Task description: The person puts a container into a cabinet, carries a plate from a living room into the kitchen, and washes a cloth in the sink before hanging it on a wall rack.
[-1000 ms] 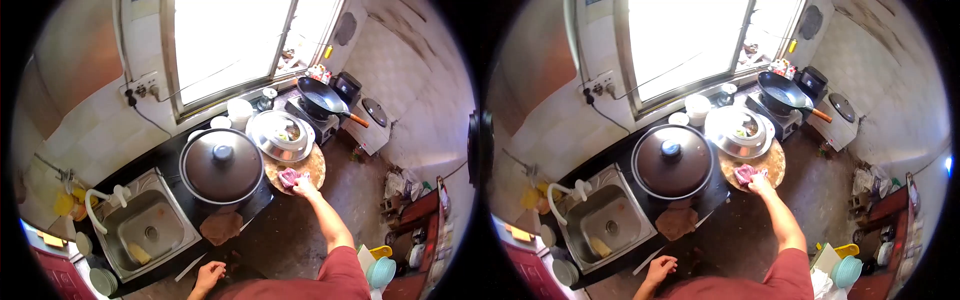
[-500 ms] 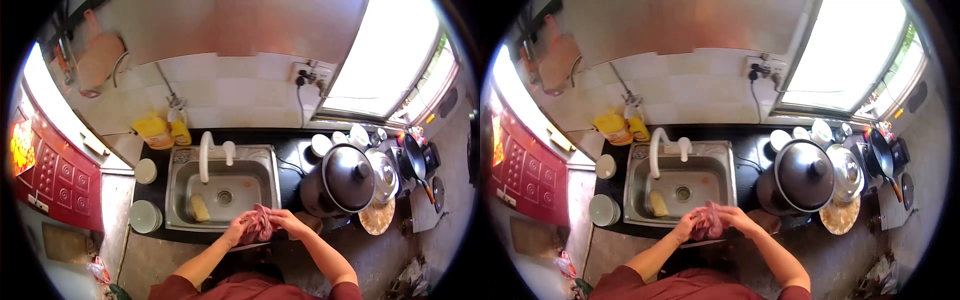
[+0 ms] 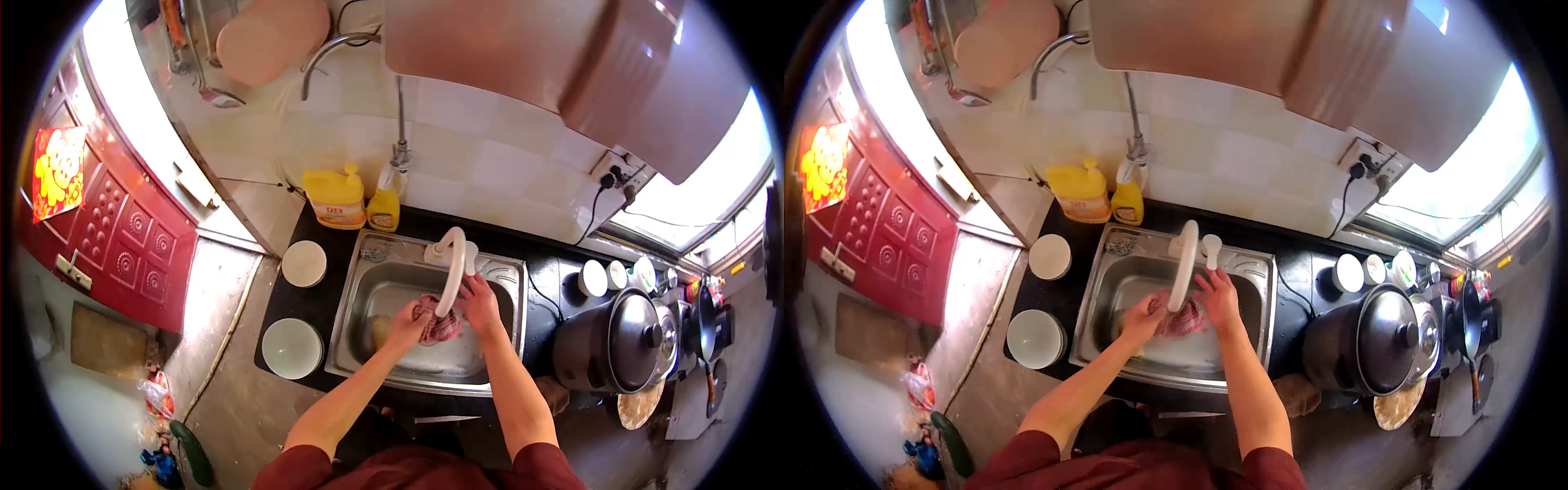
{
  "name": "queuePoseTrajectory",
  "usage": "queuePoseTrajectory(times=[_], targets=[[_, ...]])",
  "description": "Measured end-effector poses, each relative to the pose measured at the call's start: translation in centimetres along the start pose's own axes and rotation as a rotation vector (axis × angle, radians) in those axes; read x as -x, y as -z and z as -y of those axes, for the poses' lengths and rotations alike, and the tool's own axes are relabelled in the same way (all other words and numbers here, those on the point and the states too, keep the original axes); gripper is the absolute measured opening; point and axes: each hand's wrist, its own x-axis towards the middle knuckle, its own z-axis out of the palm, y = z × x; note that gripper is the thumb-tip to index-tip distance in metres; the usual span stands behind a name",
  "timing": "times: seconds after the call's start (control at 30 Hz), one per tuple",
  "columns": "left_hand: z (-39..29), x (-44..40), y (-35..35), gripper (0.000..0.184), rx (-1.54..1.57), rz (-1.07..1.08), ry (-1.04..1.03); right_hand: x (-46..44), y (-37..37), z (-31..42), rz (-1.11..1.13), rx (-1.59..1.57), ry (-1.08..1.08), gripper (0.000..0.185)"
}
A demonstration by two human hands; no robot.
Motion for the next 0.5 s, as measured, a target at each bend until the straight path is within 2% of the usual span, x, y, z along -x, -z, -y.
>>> queuePoseTrajectory(times=[0.07, 0.1, 0.13, 0.23, 0.27, 0.33, 0.37, 0.4, 0.47, 0.5], targets=[[-1.1, -0.6, -1.0, 0.038, -0.163, 0.041, -0.114, 2.0, -1.3, -0.9, -0.049, 0.111, -0.197, 0.054], [-4.2, 1.0, -1.6, 0.041, -0.233, 0.083, -0.155, 2.0, -0.6, -2.3, 0.040, -0.003, -0.334, 0.038], [-5.9, 1.6, -2.5, 0.045, -0.303, 0.124, -0.200, 3.8, -4.4, -1.3, 0.166, -0.101, -0.276, 0.036], [-1.9, 1.8, -5.8, 0.055, -0.266, -0.054, -0.330, 2.6, -2.6, -4.2, 0.122, -0.128, -0.203, 0.042], [-1.3, 0.7, -5.6, 0.056, -0.162, -0.075, -0.231, 2.6, -2.9, -5.9, 0.371, -0.325, -0.014, 0.044], [3.6, -3.5, -5.1, 0.052, -0.477, -0.189, -0.328, 3.7, -6.7, -6.5, 0.016, -0.289, -0.005, 0.042], [4.6, -4.2, -4.9, 0.053, -0.372, -0.143, -0.300, 3.7, -6.6, -7.1, 0.041, -0.104, 0.021, 0.041], [5.2, -4.7, -4.6, 0.054, -0.266, -0.099, -0.273, 3.8, -6.9, -7.0, 0.021, -0.086, -0.005, 0.043], [7.3, -3.8, -6.8, 0.059, -0.313, -0.270, -0.609, 3.6, -6.7, -5.6, -0.012, -0.052, -0.049, 0.048], [8.0, -3.0, -7.1, 0.057, -0.231, -0.260, -0.545, 1.6, -4.1, -6.8, 0.282, -0.193, -0.008, 0.043]])
